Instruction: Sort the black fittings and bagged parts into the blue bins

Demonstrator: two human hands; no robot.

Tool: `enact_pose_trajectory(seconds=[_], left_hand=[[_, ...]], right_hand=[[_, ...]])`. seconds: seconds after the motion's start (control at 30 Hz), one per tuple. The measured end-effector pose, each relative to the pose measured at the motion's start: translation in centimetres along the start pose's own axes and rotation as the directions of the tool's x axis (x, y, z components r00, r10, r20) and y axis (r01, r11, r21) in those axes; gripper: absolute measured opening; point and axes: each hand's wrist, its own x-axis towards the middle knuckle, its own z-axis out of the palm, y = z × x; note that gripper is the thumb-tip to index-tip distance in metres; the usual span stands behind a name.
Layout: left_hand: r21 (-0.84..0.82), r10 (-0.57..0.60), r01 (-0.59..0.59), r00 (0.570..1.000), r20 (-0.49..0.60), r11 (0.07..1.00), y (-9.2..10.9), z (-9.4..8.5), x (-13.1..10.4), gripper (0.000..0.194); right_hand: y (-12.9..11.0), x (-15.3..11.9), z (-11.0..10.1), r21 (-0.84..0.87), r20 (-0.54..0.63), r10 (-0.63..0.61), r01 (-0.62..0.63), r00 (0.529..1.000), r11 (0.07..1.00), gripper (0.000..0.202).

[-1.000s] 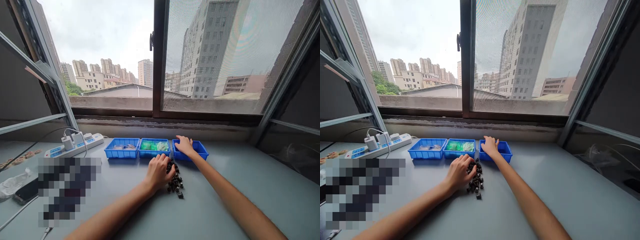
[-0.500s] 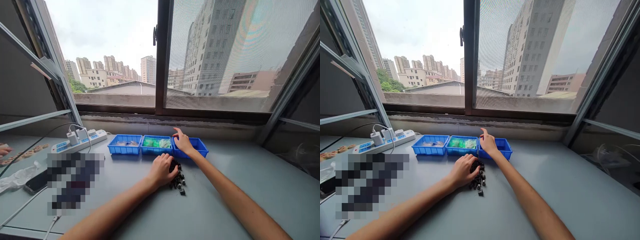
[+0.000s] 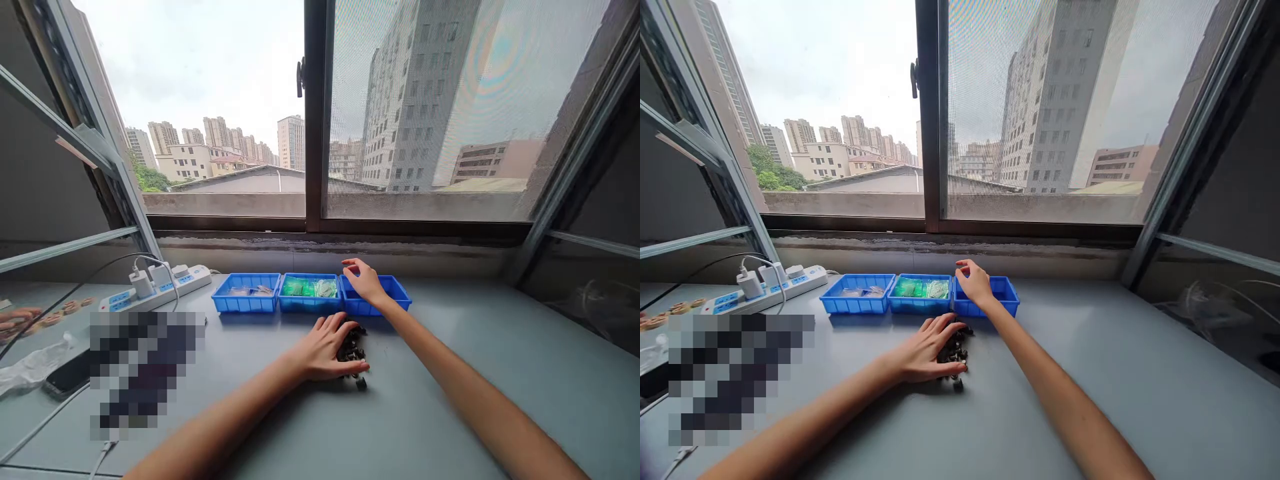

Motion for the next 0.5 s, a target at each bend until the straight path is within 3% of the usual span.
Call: enact_pose_trajectory(seconds=[0.17, 0.27, 0.3, 0.37, 0.43, 0.5], left_hand=[[-0.066, 0.029, -0.026, 0.999, 0.032, 0.997, 0.3, 0.8, -0.1, 0.080], [-0.058, 0.052, -0.051, 0.999, 0.010, 0.997, 0.7, 1.0, 0.1, 0.078], [-0.050, 0.062, -0.063, 0.998, -0.015, 0.997, 0.9, 0.9, 0.2, 0.074], [-0.024, 0.063, -0.066, 0.994, -0.093, 0.998, 1.2, 0.6, 0.3, 0.055], [0.020, 0.016, -0.012, 0.982, -0.188, 1.000, 1.4, 0.1, 0.4, 0.030], [0.070, -0.062, 0.084, 0.960, -0.274, 0.994, 1.4, -0.3, 0.5, 0.024]], right_hand=[[-1.4, -0.1, -2.7, -0.051, 0.034, -0.031, 0.033, 0.999, 0.998, 0.021], [-2.7, -0.7, -5.2, -0.107, 0.158, -0.041, 0.058, 0.987, 0.993, 0.014], [-3.2, -1.1, -5.9, -0.159, 0.331, -0.020, 0.077, 0.943, 0.984, 0.016], [-3.9, -1.8, -6.9, -0.185, 0.607, 0.023, 0.114, 0.795, 0.976, 0.020], [-4.5, -2.6, -7.2, -0.226, 0.730, 0.107, 0.090, 0.675, 0.970, 0.027], [-4.8, -3.3, -6.9, -0.279, 0.792, 0.212, 0.030, 0.573, 0.960, 0.039]])
